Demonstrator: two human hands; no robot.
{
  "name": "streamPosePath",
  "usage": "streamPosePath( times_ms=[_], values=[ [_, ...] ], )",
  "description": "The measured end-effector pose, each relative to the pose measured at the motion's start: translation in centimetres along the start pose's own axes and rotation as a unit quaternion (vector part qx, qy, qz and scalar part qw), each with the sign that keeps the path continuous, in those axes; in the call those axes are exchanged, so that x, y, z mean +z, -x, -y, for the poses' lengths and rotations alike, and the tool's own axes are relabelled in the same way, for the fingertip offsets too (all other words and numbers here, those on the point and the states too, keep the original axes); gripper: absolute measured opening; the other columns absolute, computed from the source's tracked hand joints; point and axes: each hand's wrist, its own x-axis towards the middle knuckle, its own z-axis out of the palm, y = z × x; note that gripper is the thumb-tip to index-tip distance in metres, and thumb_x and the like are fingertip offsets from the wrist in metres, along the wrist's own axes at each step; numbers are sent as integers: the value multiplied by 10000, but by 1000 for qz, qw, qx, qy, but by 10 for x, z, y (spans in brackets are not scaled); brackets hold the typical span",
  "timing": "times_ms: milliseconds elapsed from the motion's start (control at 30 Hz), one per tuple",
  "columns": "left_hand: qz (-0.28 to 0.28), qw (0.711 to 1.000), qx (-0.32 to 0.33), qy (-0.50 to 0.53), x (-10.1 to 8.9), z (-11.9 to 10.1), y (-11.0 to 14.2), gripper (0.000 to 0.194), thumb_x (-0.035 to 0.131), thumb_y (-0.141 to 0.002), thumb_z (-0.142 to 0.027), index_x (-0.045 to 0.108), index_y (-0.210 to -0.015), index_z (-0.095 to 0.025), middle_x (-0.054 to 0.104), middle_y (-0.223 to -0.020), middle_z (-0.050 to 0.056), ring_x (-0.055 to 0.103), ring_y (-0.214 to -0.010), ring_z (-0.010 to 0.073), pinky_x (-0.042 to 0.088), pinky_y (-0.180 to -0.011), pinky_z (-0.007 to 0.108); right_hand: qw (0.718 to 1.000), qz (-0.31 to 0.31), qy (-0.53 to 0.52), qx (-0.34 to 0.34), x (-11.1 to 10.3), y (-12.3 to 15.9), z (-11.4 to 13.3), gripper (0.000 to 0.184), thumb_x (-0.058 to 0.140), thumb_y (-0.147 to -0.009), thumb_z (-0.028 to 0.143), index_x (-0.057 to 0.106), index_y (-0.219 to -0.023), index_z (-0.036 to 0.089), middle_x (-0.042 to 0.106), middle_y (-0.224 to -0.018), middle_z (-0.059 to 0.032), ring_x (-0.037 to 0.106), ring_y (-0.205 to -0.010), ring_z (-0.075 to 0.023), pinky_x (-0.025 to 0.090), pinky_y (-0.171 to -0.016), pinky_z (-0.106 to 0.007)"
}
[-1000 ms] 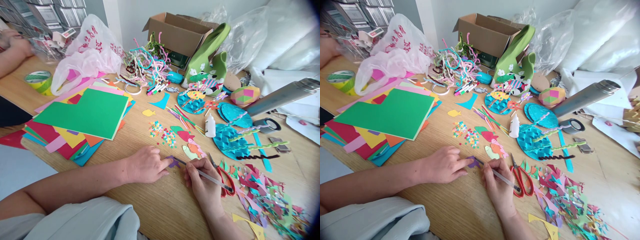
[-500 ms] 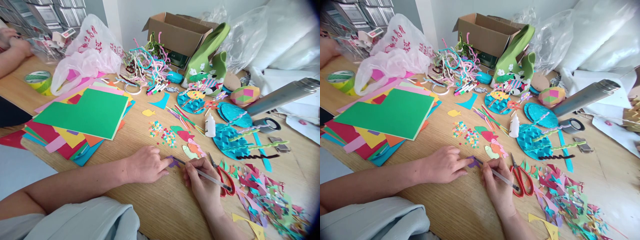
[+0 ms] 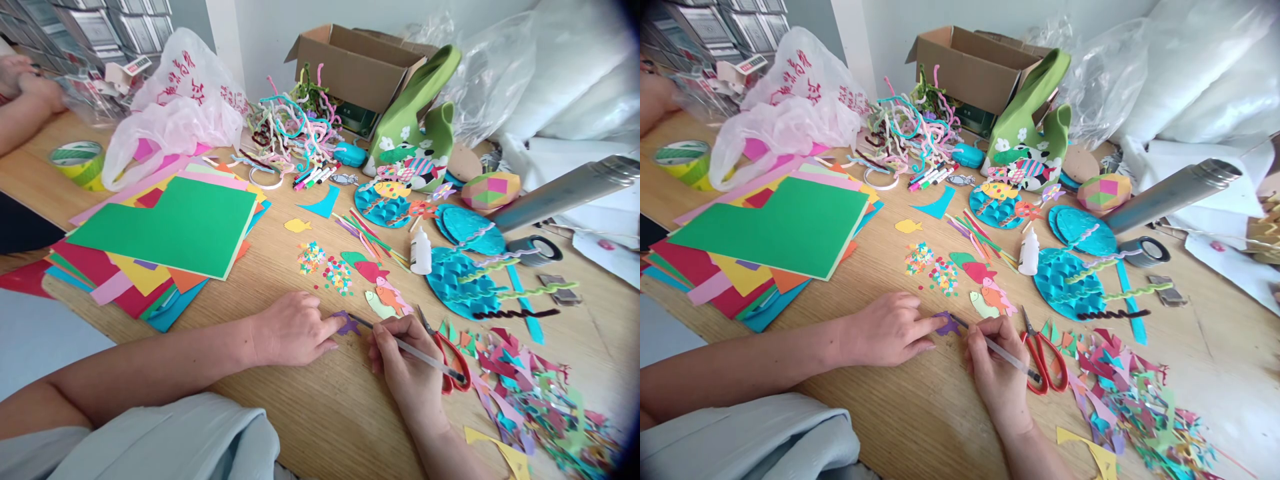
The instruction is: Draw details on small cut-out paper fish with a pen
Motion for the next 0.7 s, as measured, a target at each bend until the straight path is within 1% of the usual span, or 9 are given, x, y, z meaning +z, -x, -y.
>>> streamPosePath(
  times_ms=[200, 467, 700],
  values=[
    [1, 1000, 0, -2, 0, 0, 0, 417, 601, -931, -437, 623, -1267, -191, 702, -778, 76, 665, -822, 256, 517, -713, 361, 1000, 6, -12, -8, 0, 0, -1, 310, 729, -824, 374, 510, -673, 215, 586, -553, 29, 483, -322, -92, 371, -274, -192],
    [4, 1000, -3, -1, 0, 0, 0, 409, 592, -937, -432, 623, -1264, -189, 704, -783, 77, 664, -827, 258, 520, -714, 363, 1000, 10, -4, -9, -1, 0, -1, 297, 726, -827, 365, 519, -676, 215, 587, -551, 29, 490, -322, -98, 375, -272, -198],
    [2, 1000, 2, -4, 0, 0, 0, 415, 600, -932, -435, 613, -1272, -198, 697, -756, 69, 663, -808, 256, 521, -725, 364, 1000, -10, -13, -19, -1, 1, 0, 298, 714, -836, 366, 509, -674, 222, 560, -503, 43, 457, -314, -97, 355, -269, -198]
  ],
)
